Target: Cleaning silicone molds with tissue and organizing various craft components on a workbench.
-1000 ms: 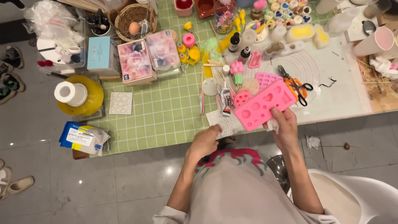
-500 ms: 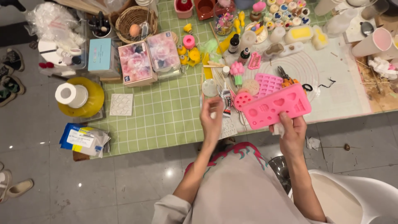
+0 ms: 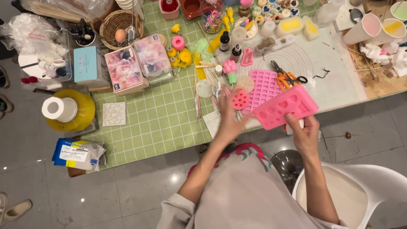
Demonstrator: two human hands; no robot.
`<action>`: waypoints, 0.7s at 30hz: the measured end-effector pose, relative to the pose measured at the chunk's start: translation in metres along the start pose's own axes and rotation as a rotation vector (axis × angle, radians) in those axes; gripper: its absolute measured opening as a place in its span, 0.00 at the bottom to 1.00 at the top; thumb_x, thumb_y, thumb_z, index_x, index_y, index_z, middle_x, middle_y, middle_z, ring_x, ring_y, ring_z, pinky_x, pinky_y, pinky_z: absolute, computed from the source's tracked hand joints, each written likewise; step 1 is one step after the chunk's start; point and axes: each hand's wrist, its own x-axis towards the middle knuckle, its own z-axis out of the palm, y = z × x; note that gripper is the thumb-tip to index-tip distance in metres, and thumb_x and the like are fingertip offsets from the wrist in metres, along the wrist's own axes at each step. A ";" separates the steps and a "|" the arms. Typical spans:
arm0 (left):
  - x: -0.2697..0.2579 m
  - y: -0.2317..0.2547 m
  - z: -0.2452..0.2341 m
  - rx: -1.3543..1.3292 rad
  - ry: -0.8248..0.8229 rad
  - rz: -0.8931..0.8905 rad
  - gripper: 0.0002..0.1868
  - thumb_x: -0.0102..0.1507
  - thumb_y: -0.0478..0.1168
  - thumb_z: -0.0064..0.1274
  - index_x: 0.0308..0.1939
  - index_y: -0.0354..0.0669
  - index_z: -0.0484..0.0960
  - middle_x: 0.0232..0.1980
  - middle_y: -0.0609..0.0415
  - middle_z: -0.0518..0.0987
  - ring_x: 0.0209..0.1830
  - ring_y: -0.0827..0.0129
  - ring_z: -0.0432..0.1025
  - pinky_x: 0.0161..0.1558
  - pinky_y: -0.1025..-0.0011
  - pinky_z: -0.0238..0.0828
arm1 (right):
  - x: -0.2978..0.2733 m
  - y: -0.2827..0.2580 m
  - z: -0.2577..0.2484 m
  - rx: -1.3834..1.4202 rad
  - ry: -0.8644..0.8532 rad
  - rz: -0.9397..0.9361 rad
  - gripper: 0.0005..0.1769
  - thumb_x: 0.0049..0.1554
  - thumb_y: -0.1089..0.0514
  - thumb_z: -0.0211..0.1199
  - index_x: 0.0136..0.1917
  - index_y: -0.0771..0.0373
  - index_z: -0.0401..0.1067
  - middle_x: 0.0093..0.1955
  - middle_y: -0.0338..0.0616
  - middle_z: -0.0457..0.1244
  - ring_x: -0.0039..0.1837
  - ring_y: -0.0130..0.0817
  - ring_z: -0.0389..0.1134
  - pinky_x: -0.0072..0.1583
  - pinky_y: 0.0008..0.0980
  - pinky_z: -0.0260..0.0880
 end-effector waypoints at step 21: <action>-0.008 0.004 -0.015 -0.380 0.269 -0.440 0.16 0.64 0.39 0.63 0.47 0.31 0.78 0.35 0.50 0.84 0.30 0.75 0.78 0.29 0.76 0.75 | -0.020 -0.057 0.101 -0.151 -0.306 -0.282 0.15 0.54 0.67 0.69 0.54 0.66 0.71 0.59 0.46 0.63 0.61 0.31 0.67 0.56 0.30 0.76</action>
